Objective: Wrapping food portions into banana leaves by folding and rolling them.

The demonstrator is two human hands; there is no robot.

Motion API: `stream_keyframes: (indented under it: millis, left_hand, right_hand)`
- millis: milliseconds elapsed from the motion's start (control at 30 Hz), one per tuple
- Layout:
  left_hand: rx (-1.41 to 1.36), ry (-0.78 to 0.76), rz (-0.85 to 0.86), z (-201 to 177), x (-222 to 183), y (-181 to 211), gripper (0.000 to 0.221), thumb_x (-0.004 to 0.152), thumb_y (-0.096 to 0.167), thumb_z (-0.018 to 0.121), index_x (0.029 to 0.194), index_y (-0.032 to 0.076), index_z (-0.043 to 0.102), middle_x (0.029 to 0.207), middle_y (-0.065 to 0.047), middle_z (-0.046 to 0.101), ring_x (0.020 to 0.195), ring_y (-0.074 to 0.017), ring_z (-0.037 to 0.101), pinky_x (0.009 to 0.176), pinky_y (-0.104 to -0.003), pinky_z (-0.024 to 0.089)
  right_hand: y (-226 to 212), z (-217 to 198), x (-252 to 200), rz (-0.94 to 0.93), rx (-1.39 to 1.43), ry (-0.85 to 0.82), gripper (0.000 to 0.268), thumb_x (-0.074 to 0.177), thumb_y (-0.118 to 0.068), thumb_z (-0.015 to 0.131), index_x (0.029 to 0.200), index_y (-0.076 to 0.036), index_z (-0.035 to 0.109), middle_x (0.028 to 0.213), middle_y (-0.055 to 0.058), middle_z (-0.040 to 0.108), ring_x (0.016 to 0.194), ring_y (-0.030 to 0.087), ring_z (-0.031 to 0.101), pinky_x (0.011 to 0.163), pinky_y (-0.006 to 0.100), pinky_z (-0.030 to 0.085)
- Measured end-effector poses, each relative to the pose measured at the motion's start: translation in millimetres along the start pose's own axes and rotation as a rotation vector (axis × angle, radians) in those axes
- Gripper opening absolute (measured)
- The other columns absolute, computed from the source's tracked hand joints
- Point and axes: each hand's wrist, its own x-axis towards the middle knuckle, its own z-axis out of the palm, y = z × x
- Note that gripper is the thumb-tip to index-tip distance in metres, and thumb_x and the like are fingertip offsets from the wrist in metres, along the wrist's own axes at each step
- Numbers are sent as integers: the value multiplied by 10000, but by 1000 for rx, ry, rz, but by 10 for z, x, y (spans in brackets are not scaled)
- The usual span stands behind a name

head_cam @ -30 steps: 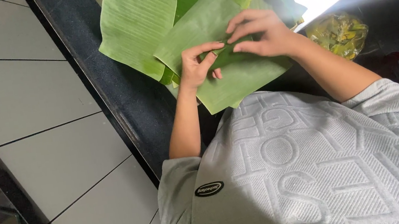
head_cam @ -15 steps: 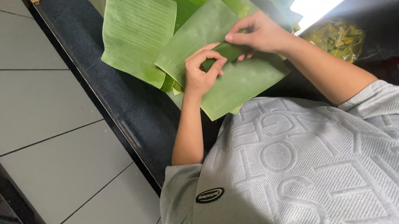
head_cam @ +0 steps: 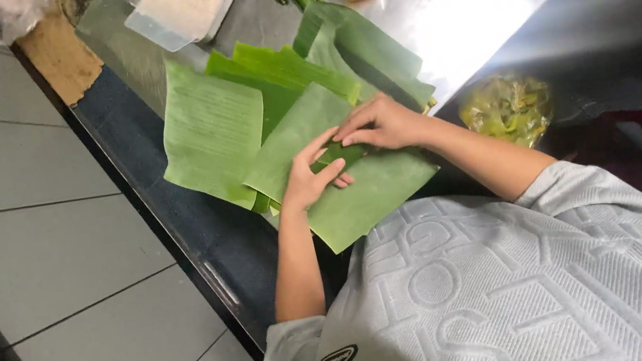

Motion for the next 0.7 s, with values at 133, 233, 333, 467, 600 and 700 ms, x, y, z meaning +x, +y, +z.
stream_keyframes:
  millis: [133, 233, 333, 467, 600, 700]
  left_hand:
    - [-30, 62, -77, -3, 99, -168, 380, 1038, 94, 583, 1402, -13, 581, 915, -284, 727, 540, -330, 726, 432, -401, 644]
    - [-3, 50, -47, 29, 147, -108, 387, 994, 55, 632, 1358, -70, 595, 654, -281, 685, 468, -279, 686, 397, -308, 597]
    - [-47, 99, 48, -35, 204, -200, 337, 974, 58, 674, 1287, -65, 657, 669, -292, 696, 489, -301, 710, 382, -314, 584]
    - [-165, 285, 231, -216, 410, -514, 259, 996, 102, 657, 1193, -65, 669, 607, -286, 661, 437, -288, 673, 350, -298, 540]
    - [-304, 428, 323, -219, 439, -545, 199, 1020, 109, 615, 1114, -62, 654, 667, -259, 675, 474, -294, 691, 362, -287, 548]
    - [-337, 428, 356, -193, 380, -456, 208, 1026, 134, 608, 1153, -27, 643, 885, -305, 730, 514, -252, 701, 376, -265, 544]
  right_hand:
    - [137, 56, 37, -106, -23, 49, 69, 915, -126, 821, 981, -105, 833, 981, 124, 796, 877, 311, 767, 805, 418, 602]
    - [289, 87, 102, -144, -40, 146, 132, 834, -205, 910, 902, -127, 829, 1015, 70, 789, 886, 257, 762, 820, 385, 594]
    - [325, 150, 157, -203, -107, 254, 152, 829, -268, 926, 852, -156, 825, 1031, 63, 784, 870, 266, 743, 803, 388, 567]
    - [-36, 169, 203, -238, -447, 406, 360, 955, -243, 771, 1291, -139, 694, 1316, 145, 630, 1163, 350, 648, 937, 440, 552]
    - [-195, 342, 13, -240, -662, 212, 460, 961, -64, 691, 1403, -45, 567, 1225, 227, 603, 1142, 421, 630, 955, 509, 533]
    - [159, 386, -158, -78, -586, 119, 473, 1040, -200, 559, 1459, 11, 499, 1272, 279, 602, 1181, 473, 608, 1012, 561, 477]
